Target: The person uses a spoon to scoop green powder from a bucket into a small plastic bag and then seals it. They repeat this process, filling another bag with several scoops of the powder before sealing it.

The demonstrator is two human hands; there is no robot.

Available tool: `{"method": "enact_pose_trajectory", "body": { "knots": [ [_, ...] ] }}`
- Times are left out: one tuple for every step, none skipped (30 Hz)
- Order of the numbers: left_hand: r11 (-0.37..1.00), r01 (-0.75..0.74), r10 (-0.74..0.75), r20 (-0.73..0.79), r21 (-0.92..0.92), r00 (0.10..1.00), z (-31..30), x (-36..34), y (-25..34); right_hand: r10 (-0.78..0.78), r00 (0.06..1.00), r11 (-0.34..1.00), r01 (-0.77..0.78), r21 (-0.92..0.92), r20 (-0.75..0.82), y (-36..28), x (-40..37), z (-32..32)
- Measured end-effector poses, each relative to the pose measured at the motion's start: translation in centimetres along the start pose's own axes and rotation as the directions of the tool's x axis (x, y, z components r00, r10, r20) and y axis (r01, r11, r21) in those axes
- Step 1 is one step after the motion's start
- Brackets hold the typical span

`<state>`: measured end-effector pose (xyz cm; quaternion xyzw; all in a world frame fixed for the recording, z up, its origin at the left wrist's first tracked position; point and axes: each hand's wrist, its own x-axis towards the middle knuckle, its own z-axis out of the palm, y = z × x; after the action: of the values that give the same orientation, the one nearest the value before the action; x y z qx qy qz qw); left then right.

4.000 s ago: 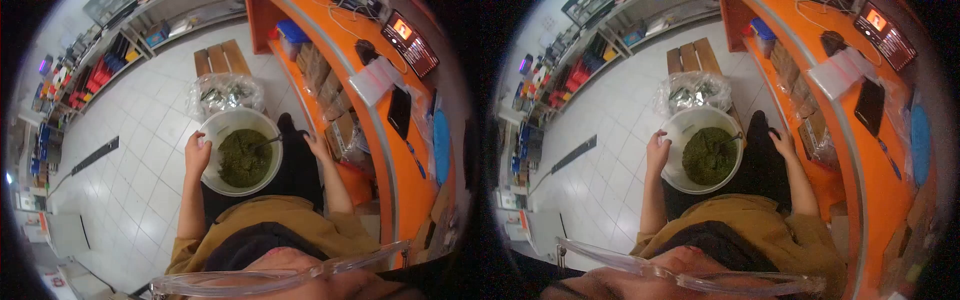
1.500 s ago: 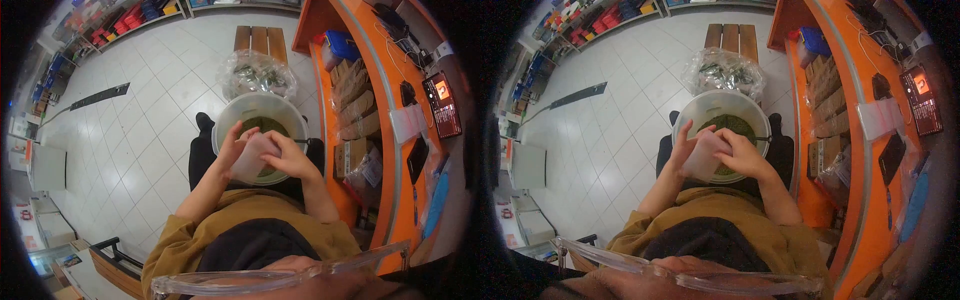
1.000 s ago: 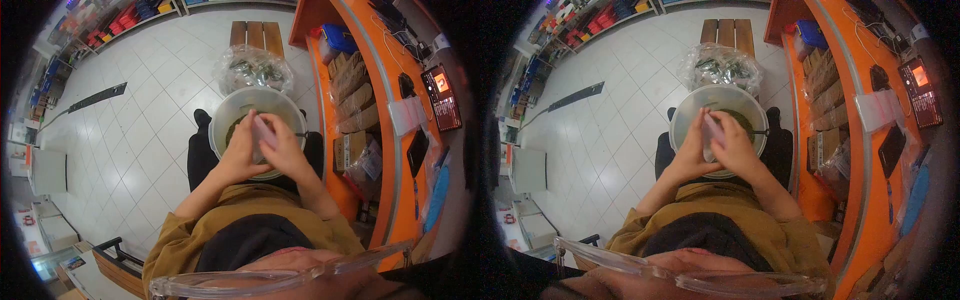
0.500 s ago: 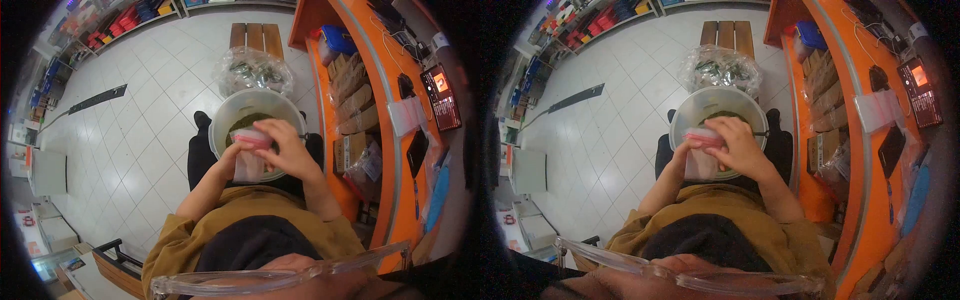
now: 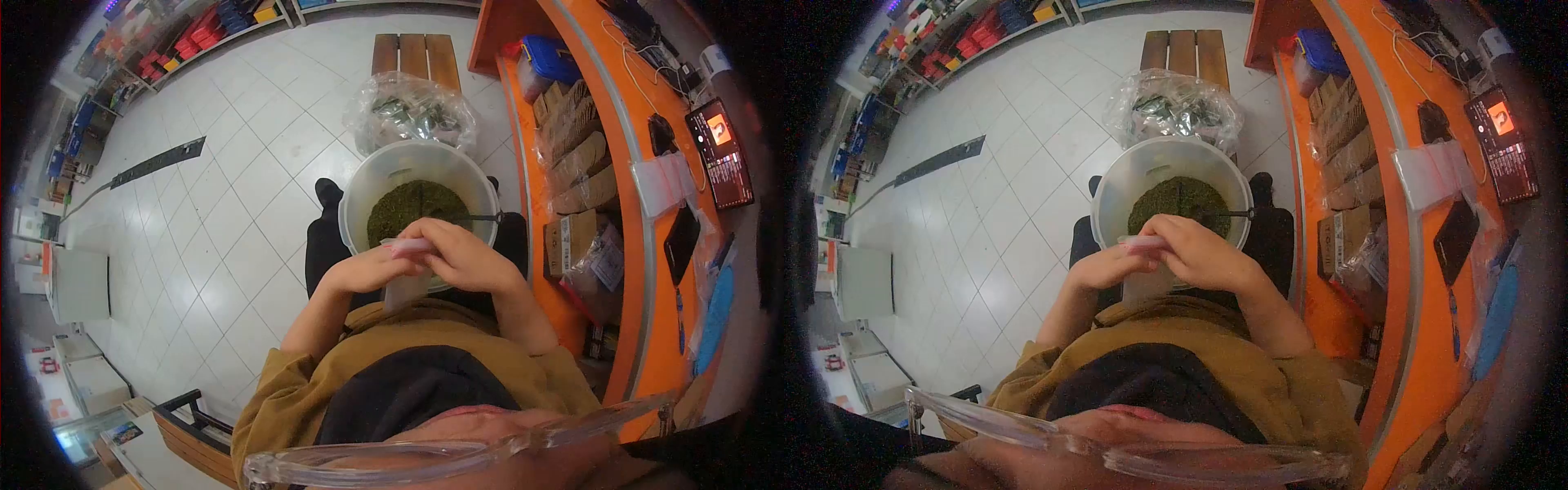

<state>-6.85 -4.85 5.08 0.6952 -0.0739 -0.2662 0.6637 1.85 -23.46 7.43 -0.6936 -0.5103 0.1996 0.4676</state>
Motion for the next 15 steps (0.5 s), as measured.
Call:
{"method": "enact_pose_trajectory", "body": {
  "knots": [
    [1.000, 0.013, -0.014, 0.029, 0.011, 1.000, 0.1, -0.2, 1.0, 0.033, 0.999, 0.999, -0.032, -0.012, 0.040, -0.4, 0.0, -0.4],
    [0.999, -0.029, 0.028, 0.020, 0.040, 0.999, 0.2, -0.3, 0.9, 0.030, 0.999, 1.000, -0.029, -0.011, 0.025, -0.6, 0.0, -0.4],
    [0.995, -0.071, 0.070, 0.014, 0.071, 0.997, 0.2, -0.4, 0.8, 0.026, 1.000, 1.000, -0.026, -0.011, 0.010, -0.7, 0.0, -0.5],
    [0.988, -0.114, 0.114, 0.009, 0.105, 0.993, 0.1, -0.3, 0.7, 0.019, 1.000, 1.000, -0.019, -0.012, -0.007, -0.9, 0.1, -0.7],
    [0.989, -0.138, 0.135, 0.053, 0.060, 0.990, -0.2, -0.2, 0.5, 0.005, 1.000, 0.999, -0.005, 0.034, 0.011, -1.0, 0.1, -0.9],
    [0.987, -0.158, 0.156, 0.097, 0.012, 0.983, -0.7, -0.1, 0.0, -0.008, 1.000, 0.997, 0.005, 0.082, 0.028, -1.2, 0.0, -1.1],
    [0.984, -0.176, 0.179, 0.143, -0.036, 0.973, -1.1, -0.1, -0.6, -0.021, 0.999, 0.992, 0.015, 0.129, 0.043, -1.3, -0.1, -1.2],
    [0.957, -0.254, 0.271, 0.117, -0.141, 0.955, -1.5, 0.1, -1.2, -0.031, 0.997, 0.974, 0.014, 0.226, 0.068, -1.4, -0.1, -1.2],
    [0.912, -0.329, 0.358, 0.082, -0.244, 0.930, -1.8, 0.2, -1.9, -0.042, 0.995, 0.947, 0.010, 0.322, 0.094, -1.4, -0.1, -1.0],
    [0.850, -0.398, 0.436, 0.037, -0.344, 0.899, -1.9, 0.4, -2.5, -0.055, 0.991, 0.909, 0.000, 0.416, 0.118, -1.5, -0.2, -0.8],
    [0.807, -0.381, 0.434, 0.017, -0.451, 0.901, -1.4, 0.7, -3.3, -0.047, 0.997, 0.946, 0.023, 0.324, 0.066, -1.5, -0.3, -0.3],
    [0.754, -0.366, 0.436, -0.002, -0.545, 0.900, -0.6, 1.3, -3.9, -0.051, 0.999, 0.974, 0.048, 0.220, 0.011, -1.5, 0.0, 0.2],
    [0.728, -0.348, 0.385, -0.067, -0.591, 0.921, 0.3, 1.6, -3.2, -0.058, 0.997, 0.991, 0.063, 0.115, -0.043, -1.3, 0.2, 0.7],
    [0.695, -0.336, 0.331, -0.133, -0.636, 0.934, 1.2, 1.9, -2.5, -0.078, 0.990, 0.996, 0.073, -0.050, -0.114, -1.0, 0.3, 1.3],
    [0.657, -0.333, 0.275, -0.197, -0.677, 0.941, 2.0, 2.2, -1.9, -0.111, 0.977, 0.974, 0.070, -0.217, -0.182, -0.5, 0.4, 1.9]
  ]
}}
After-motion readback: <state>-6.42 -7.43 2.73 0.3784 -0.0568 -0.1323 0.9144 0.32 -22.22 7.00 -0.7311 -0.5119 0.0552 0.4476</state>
